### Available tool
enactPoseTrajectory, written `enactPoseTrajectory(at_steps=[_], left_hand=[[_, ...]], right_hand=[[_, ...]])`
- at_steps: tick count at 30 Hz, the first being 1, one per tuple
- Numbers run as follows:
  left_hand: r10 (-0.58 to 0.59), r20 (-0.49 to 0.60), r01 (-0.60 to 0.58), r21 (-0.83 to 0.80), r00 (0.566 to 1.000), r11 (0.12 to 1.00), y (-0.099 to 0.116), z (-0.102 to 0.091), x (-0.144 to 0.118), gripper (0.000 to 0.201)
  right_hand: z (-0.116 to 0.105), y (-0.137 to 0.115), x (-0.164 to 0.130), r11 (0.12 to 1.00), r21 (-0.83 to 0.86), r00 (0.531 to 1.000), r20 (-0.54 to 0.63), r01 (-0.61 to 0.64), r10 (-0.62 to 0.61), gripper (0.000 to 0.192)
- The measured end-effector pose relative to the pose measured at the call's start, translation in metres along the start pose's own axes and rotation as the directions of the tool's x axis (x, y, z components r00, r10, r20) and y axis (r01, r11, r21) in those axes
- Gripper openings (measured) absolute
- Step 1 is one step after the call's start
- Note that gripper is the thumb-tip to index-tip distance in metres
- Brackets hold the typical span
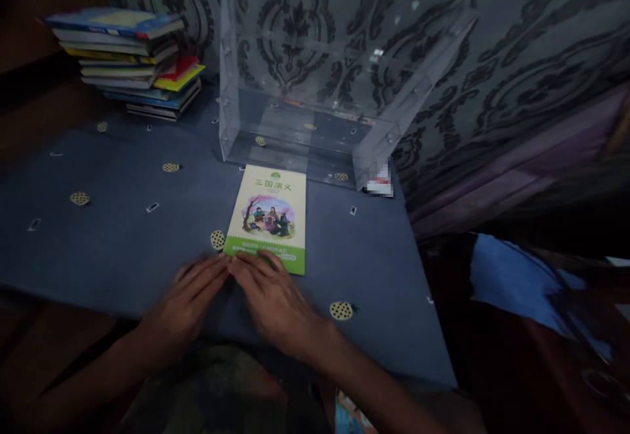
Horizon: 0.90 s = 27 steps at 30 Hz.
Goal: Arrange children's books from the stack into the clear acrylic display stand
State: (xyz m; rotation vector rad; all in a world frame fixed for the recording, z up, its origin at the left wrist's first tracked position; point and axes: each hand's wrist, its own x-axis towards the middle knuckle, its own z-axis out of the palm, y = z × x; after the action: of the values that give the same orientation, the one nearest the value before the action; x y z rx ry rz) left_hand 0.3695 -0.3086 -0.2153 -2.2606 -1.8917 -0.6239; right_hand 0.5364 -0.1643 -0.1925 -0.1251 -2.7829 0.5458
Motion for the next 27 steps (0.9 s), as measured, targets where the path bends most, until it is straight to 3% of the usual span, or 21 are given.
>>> enactPoseTrajectory(at_steps=[4,11,21,27], left_hand=[[-0.004,-0.052,0.005,0.012,0.999,1.000,0.001,-0.002,0.002,0.054],[-0.008,-0.105,0.008,0.003,0.994,1.000,0.001,0.002,0.004,0.048],[0.070,-0.143,-0.058,0.090,0.987,0.994,-0.008,0.006,0.005,0.047],[-0.007,-0.212,0.010,0.017,0.977,1.000,-0.004,0.021,-0.001,0.050]], right_hand=[[-0.009,0.004,0.009,0.999,0.053,0.998,0.059,0.007,-0.010,0.055],[-0.007,0.021,0.031,0.999,0.032,0.996,0.087,0.025,-0.028,0.039],[-0.006,0.080,0.079,0.999,-0.012,0.997,0.065,-0.035,0.035,0.042],[-0.010,0.116,0.105,0.993,-0.086,0.996,0.045,-0.075,0.079,0.043]])
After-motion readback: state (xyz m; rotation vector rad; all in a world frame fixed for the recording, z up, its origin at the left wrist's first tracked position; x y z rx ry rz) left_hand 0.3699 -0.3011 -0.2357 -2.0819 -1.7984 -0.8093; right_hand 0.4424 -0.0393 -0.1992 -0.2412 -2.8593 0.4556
